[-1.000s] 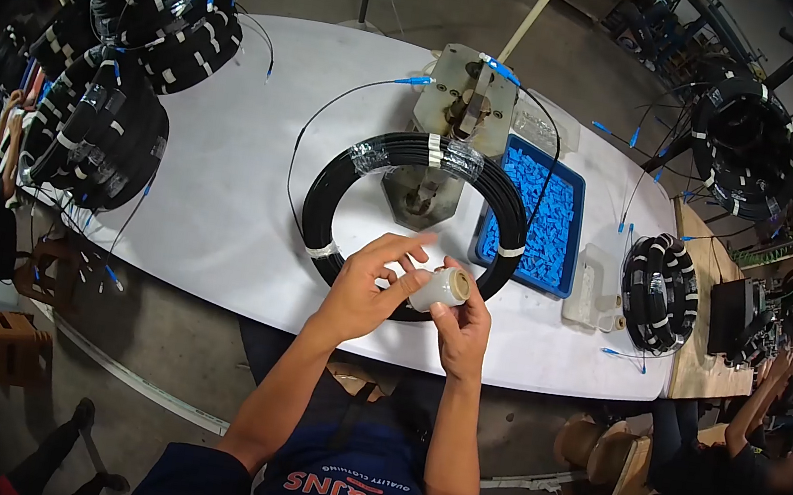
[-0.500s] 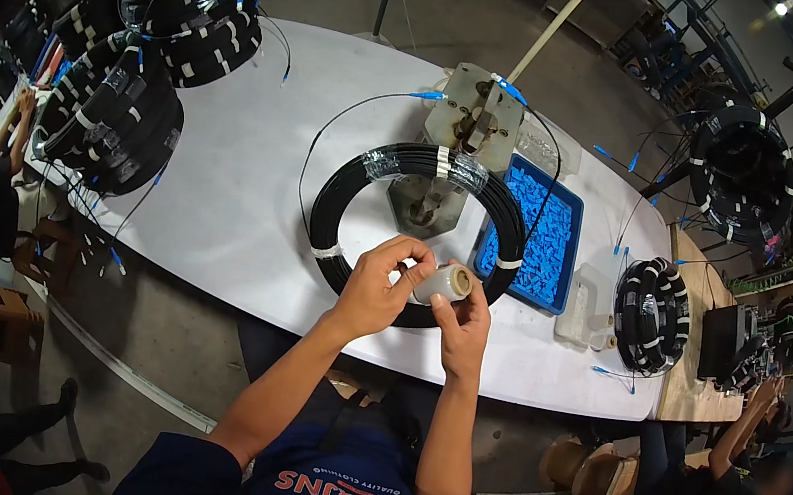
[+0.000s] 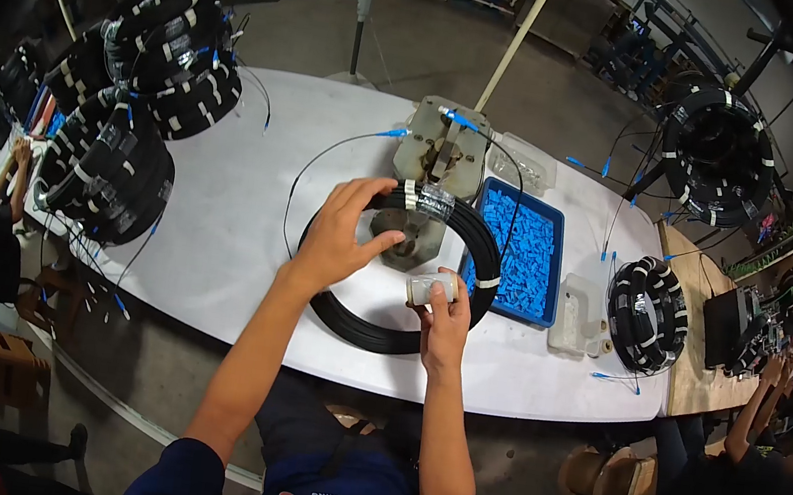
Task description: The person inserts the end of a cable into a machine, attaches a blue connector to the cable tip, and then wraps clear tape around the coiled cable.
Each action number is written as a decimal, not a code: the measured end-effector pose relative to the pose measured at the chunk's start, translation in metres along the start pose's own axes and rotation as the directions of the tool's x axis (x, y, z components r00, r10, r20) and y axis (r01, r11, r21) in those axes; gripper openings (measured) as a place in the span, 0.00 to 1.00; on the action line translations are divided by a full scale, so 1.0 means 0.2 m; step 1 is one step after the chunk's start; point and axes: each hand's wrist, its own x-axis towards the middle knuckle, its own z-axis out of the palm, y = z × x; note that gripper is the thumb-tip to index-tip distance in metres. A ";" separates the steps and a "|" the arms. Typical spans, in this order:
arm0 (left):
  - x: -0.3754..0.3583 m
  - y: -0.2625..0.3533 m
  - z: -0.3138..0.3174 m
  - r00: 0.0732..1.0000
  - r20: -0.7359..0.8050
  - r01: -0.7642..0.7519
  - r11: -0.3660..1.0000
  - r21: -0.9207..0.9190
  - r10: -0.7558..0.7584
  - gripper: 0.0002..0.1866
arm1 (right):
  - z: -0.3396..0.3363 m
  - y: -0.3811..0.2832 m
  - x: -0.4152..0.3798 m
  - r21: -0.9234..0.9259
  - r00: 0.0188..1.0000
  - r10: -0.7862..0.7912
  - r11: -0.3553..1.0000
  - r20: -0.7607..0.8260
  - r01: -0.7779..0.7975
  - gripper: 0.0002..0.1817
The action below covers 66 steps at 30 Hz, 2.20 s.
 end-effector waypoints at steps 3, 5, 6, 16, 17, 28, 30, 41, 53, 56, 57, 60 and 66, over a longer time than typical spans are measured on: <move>0.12 -0.05 0.00 0.980 0.164 -0.154 0.947 0.282 0.111 0.36 | -0.03 -0.03 0.05 0.123 0.995 0.012 0.992 0.095 -0.024 0.24; 0.18 -0.05 0.01 0.959 0.282 -0.103 0.945 0.310 0.012 0.37 | -0.10 0.01 0.05 0.122 0.992 0.027 0.992 0.122 -0.042 0.25; 0.20 -0.05 0.02 0.918 0.385 -0.051 0.937 0.346 -0.092 0.37 | -0.14 0.03 0.05 0.114 0.987 0.045 0.992 0.155 -0.063 0.25; 0.02 -0.12 0.10 0.987 0.083 0.124 0.985 0.120 -0.134 0.21 | -0.34 0.23 -0.28 -0.025 0.963 -0.207 0.978 -0.170 0.206 0.25; 0.00 -0.11 0.08 0.985 0.065 0.153 0.984 0.092 -0.160 0.22 | -0.33 0.23 -0.31 -0.088 0.938 -0.278 0.960 -0.206 0.265 0.25; -0.35 -0.19 0.07 0.837 -0.221 0.391 0.830 -0.399 -0.501 0.17 | -0.43 0.18 -0.26 -0.337 0.835 -0.518 0.831 -0.184 0.442 0.26; -0.48 -0.25 0.11 0.784 -0.225 0.430 0.768 -0.475 -0.578 0.15 | -0.43 0.21 -0.23 0.326 0.953 -0.167 0.913 -0.252 0.246 0.26; -0.80 -0.22 0.39 0.541 -0.136 0.283 0.332 -0.900 -0.830 0.13 | -0.41 -0.03 0.02 0.057 0.938 -0.345 0.937 0.018 0.344 0.24; -0.94 -0.34 0.45 0.542 0.427 0.838 0.426 -0.342 -0.724 0.30 | -0.13 -0.55 0.05 -0.592 0.710 -0.575 0.426 0.407 0.684 0.27; -0.88 -0.36 0.32 0.501 0.513 0.864 0.370 -0.342 -0.697 0.30 | -0.16 -0.50 0.09 -0.587 0.744 -0.533 0.472 0.403 0.657 0.27; -0.85 -0.31 0.25 0.434 0.638 0.895 0.388 -0.221 -0.636 0.28 | -0.16 -0.47 0.09 -0.591 0.761 -0.508 0.490 0.404 0.641 0.27; -0.72 -0.20 0.11 0.338 0.792 0.878 0.473 -0.072 -0.508 0.23 | -0.14 -0.44 0.11 -0.581 0.770 -0.500 0.512 0.397 0.632 0.27; -0.17 0.16 -0.18 0.982 0.124 0.152 0.985 -0.083 -0.141 0.26 | -0.12 -0.45 0.13 -0.568 0.771 -0.465 0.523 0.434 0.635 0.28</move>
